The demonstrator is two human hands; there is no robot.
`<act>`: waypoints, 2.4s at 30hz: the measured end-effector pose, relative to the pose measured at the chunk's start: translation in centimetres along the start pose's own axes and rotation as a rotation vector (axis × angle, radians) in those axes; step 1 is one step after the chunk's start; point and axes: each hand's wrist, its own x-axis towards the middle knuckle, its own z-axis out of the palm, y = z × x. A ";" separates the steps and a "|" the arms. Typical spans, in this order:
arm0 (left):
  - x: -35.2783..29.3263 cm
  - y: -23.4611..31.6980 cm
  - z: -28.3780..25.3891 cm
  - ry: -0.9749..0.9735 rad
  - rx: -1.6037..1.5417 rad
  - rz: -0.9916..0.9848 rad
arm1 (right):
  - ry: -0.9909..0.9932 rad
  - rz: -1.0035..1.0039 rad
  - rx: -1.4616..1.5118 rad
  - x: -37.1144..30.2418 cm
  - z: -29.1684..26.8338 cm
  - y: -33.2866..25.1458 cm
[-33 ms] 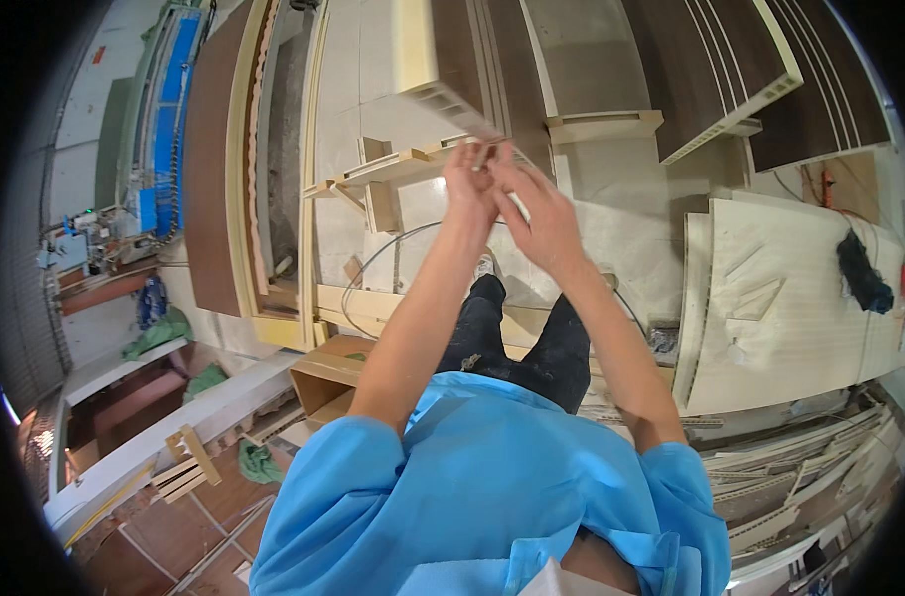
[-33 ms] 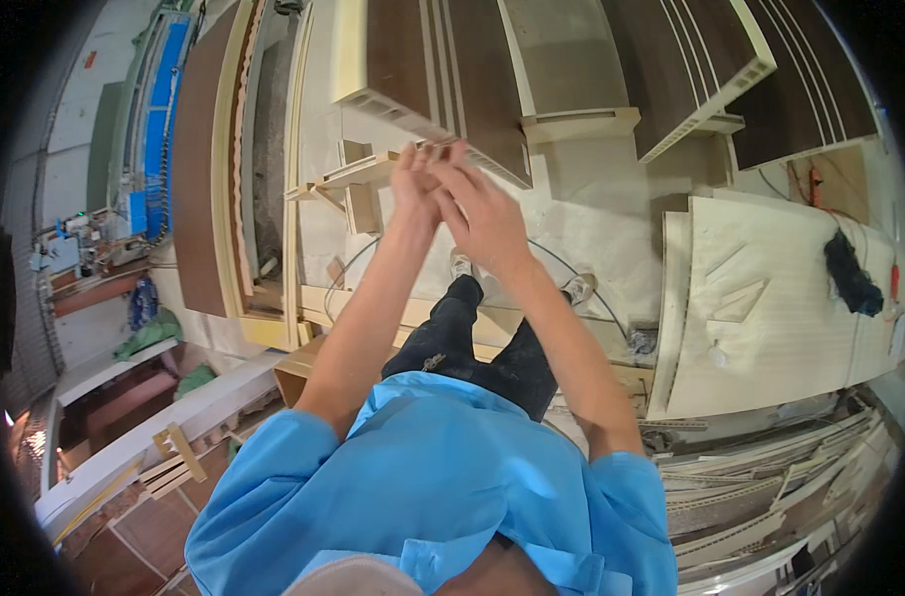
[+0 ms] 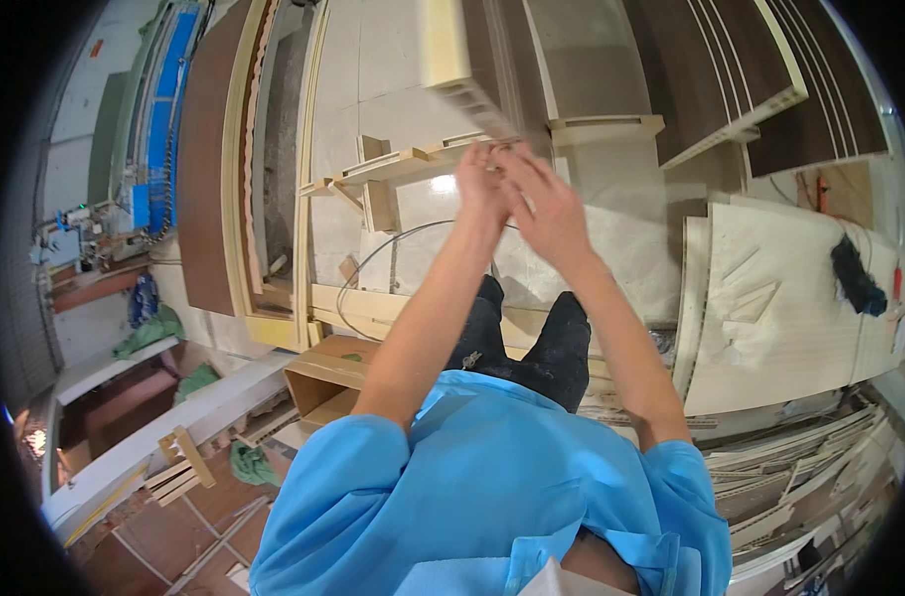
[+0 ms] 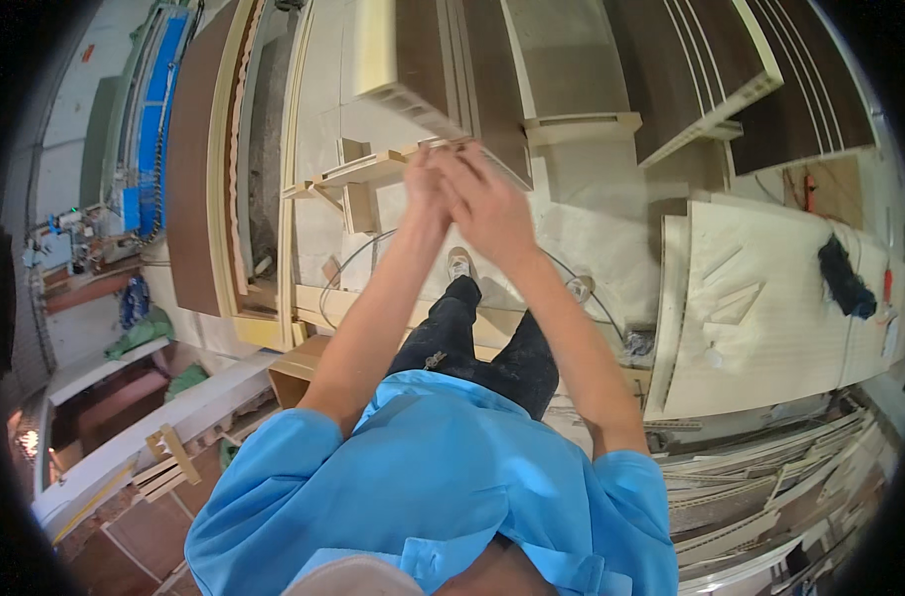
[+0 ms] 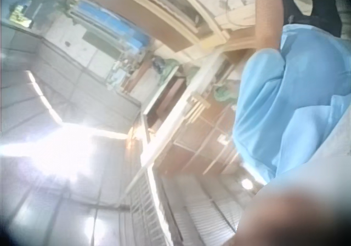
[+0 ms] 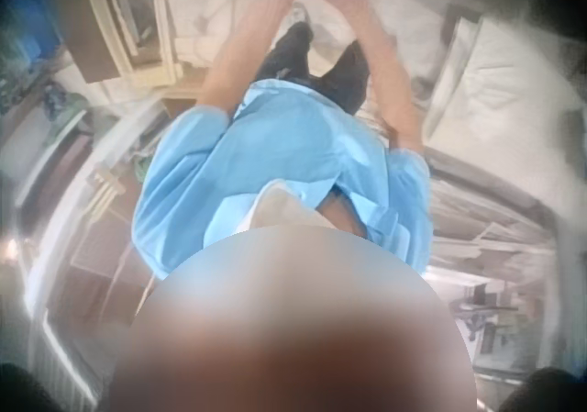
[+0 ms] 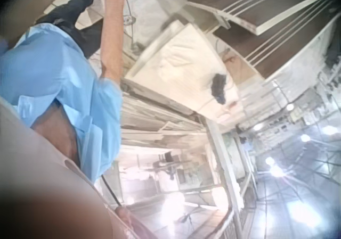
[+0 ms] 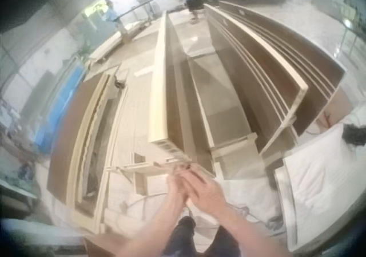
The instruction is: The person applies glue from a bottle to the edges of a curved wooden panel and inserts thin wooden strips into grooves along the panel. The person repeatedly picks up strips, aligns them, and presses them into place while working on a large curved assembly.
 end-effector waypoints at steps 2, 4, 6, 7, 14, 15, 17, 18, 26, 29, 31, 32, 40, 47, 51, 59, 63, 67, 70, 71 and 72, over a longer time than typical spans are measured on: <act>1.1 -0.2 0.2 -0.188 0.000 -0.002 | -0.064 0.061 -0.226 2.9 1.0 -2.2; 2.9 -0.4 1.4 -0.219 -0.223 -0.229 | -0.077 -0.004 -0.455 5.9 1.9 -2.6; 3.6 -1.2 1.9 -0.230 -0.414 -0.343 | -0.200 0.199 -0.621 6.6 2.3 -3.5; 4.0 -1.8 2.5 -0.264 -0.536 -0.380 | -0.154 0.201 -0.626 6.9 2.4 -3.7; 3.5 -3.9 2.9 -0.324 -0.853 -0.527 | -0.067 0.382 -0.654 7.5 2.7 -5.7; 3.5 -4.4 3.0 -0.309 -0.900 -0.542 | -0.059 0.430 -0.645 7.7 2.4 -5.5; 3.4 -5.3 2.9 -0.297 -0.839 -0.484 | -0.086 0.332 -0.619 7.5 1.4 -5.1; 3.4 -5.6 2.9 -0.250 -0.811 -0.494 | -0.096 0.297 -0.579 7.3 0.8 -4.8; -4.9 -3.3 -2.1 -0.331 -0.512 -0.615 | -0.295 0.273 -0.356 4.1 -4.8 -6.9; -8.9 -0.4 -6.1 -0.380 -0.338 -0.698 | -0.356 0.262 -0.203 3.1 -4.5 -8.9; -9.7 2.3 -8.6 -0.202 0.174 -0.578 | -0.409 0.383 -0.175 1.9 -3.3 -10.0; -10.4 3.8 -10.2 -0.177 0.400 -0.449 | -0.451 0.446 -0.163 0.6 -2.5 -10.6; -13.1 12.3 -11.4 -0.542 1.473 0.751 | -0.040 0.624 0.191 -3.3 4.7 -13.0; -7.1 22.9 -14.3 -0.620 1.685 0.534 | -0.124 0.850 0.426 1.0 13.7 -12.3; -3.4 32.9 -25.9 -0.170 1.457 0.289 | -0.536 0.463 -0.097 4.7 29.3 -9.3; -9.3 39.1 -55.2 0.713 1.161 0.090 | -1.163 -0.702 -0.489 6.9 79.0 1.5; -15.9 38.6 -61.3 0.880 1.263 -0.105 | -1.100 -0.906 -0.738 7.2 97.7 5.9; -17.8 37.8 -64.1 0.916 1.207 -0.337 | -1.461 -1.160 -1.208 6.4 103.4 10.0; -15.2 37.9 -65.0 0.821 0.988 -0.122 | -1.502 -0.911 -1.070 5.6 102.5 11.5; -13.9 38.5 -65.1 0.839 1.004 -0.230 | -1.544 -0.889 -1.088 4.8 101.3 10.9; -12.5 39.5 -64.9 0.782 0.981 -0.118 | -1.550 -0.814 -1.047 4.3 100.1 9.9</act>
